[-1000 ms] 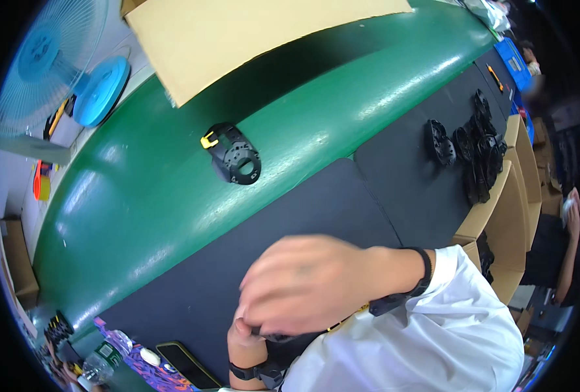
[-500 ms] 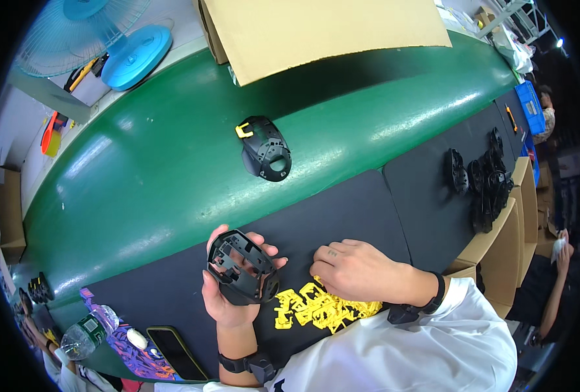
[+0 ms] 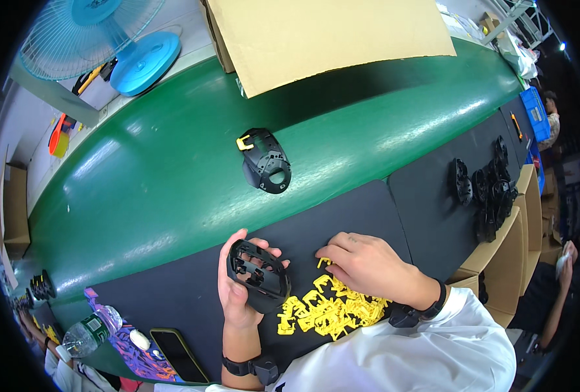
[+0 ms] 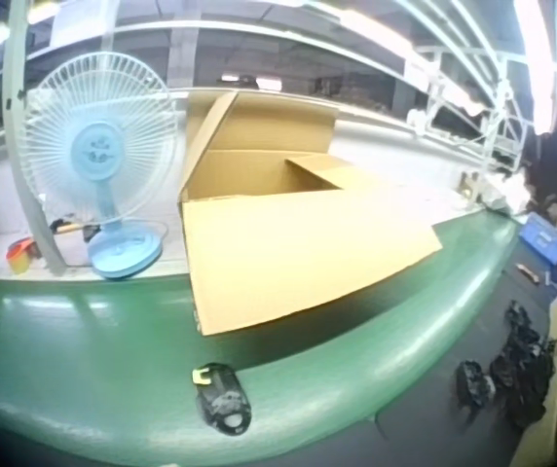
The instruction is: Insert yellow plastic clips into black electronic housing components on an assembly line.
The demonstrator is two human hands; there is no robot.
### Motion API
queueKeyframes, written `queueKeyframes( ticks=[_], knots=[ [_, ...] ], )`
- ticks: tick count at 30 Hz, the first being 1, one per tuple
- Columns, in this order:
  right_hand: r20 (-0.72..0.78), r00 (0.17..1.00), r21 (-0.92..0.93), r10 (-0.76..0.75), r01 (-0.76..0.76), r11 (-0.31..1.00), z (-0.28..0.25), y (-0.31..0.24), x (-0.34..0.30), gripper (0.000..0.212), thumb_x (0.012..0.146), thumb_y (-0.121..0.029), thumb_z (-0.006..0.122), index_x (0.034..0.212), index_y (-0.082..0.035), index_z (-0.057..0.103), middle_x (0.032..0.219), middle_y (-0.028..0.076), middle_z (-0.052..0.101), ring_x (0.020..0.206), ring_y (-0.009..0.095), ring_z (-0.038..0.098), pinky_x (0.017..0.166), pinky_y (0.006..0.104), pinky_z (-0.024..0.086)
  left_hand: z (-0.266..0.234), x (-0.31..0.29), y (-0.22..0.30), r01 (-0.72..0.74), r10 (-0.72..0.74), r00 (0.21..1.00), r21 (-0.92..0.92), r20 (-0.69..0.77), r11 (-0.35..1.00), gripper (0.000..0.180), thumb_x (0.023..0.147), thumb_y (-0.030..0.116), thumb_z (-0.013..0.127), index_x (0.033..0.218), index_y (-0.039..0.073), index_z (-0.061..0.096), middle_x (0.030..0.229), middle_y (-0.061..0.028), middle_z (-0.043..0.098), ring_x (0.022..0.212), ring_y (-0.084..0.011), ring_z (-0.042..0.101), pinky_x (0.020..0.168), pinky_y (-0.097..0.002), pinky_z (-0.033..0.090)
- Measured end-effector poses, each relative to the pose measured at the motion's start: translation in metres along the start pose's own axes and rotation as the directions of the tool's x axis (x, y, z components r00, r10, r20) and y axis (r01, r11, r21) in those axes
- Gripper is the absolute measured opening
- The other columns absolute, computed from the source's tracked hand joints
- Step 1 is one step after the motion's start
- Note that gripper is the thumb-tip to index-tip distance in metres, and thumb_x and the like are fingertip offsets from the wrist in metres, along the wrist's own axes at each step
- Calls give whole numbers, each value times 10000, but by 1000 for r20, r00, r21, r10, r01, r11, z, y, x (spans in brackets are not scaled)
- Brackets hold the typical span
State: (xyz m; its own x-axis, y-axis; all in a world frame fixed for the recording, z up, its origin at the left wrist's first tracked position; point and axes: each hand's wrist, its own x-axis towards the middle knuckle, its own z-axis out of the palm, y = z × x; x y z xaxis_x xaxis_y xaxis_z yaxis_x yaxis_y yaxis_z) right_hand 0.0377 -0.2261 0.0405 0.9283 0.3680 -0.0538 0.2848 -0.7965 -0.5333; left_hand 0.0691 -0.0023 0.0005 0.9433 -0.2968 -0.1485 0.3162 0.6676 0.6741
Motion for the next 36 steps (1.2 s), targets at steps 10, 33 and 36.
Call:
queueKeyframes(
  ticks=[10,33,36],
  knots=[
    [57,992,21,113,-114,993,-7,4,5,218,809,-148,698,971,-49,592,903,115,614,840,303,657,713,406,547,5,1,-4,3,0,999,76,-32,997,1027,672,429,881,1396,-84,365,1229,-152,528,1148,-308,580,1006,-511,485],
    [-357,879,381,-317,447,810,-14,-24,43,367,798,-71,732,1162,-90,683,1031,45,662,844,197,670,721,296,563,-4,-2,-20,-345,365,930,417,34,841,879,704,360,876,1348,-44,435,1262,-149,527,1186,-301,558,1041,-432,442],
    [-347,883,423,-315,447,788,-13,-23,43,385,772,-50,749,1152,-88,697,1025,44,673,814,189,674,716,285,562,-4,-3,-24,-367,394,918,447,34,816,874,702,360,876,1345,-43,441,1255,-147,524,1171,-304,564,1027,-431,453]
  ],
)
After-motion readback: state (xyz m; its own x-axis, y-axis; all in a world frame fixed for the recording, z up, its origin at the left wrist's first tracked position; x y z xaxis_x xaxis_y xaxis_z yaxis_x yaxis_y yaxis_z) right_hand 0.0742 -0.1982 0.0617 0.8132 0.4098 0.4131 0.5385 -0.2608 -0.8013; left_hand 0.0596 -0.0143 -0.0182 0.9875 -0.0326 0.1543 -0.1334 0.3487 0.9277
